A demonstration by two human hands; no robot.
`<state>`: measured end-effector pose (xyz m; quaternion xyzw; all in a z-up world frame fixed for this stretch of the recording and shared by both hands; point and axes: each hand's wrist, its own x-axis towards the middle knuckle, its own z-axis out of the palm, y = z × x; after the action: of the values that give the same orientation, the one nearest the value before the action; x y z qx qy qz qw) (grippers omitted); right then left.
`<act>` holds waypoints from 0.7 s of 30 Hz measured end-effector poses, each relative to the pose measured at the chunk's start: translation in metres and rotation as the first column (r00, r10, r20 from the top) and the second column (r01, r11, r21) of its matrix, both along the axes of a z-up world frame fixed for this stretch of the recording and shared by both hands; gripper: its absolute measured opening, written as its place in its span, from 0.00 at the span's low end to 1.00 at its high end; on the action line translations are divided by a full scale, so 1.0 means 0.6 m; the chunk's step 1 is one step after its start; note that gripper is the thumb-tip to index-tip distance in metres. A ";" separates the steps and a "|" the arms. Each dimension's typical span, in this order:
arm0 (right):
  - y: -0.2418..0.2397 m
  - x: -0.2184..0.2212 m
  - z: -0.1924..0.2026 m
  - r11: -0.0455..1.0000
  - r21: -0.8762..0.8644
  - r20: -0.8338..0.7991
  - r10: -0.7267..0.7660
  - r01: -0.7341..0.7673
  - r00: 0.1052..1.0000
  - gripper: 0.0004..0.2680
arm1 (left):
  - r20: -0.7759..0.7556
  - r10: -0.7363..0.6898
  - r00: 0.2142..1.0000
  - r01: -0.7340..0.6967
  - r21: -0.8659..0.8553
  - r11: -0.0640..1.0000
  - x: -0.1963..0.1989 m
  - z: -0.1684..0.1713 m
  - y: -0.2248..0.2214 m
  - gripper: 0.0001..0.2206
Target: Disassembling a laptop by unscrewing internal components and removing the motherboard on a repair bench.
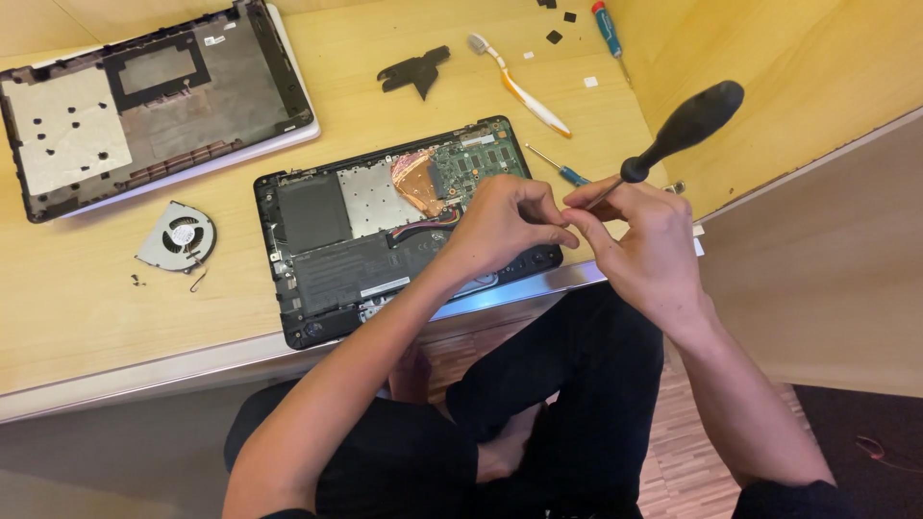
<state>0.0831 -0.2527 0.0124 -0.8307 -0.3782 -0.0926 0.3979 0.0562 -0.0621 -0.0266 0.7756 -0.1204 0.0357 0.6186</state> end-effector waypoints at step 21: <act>0.000 -0.012 0.016 0.987 0.157 -0.152 0.044 -0.020 0.987 0.06 | 0.028 -0.086 0.996 0.088 -0.104 0.991 -0.003 -0.002 0.019 0.15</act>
<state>0.0756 -0.2525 0.0222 -0.7957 -0.3510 -0.0504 0.4911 0.0546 -0.0506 -0.0281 0.7355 -0.1594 0.0241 0.6580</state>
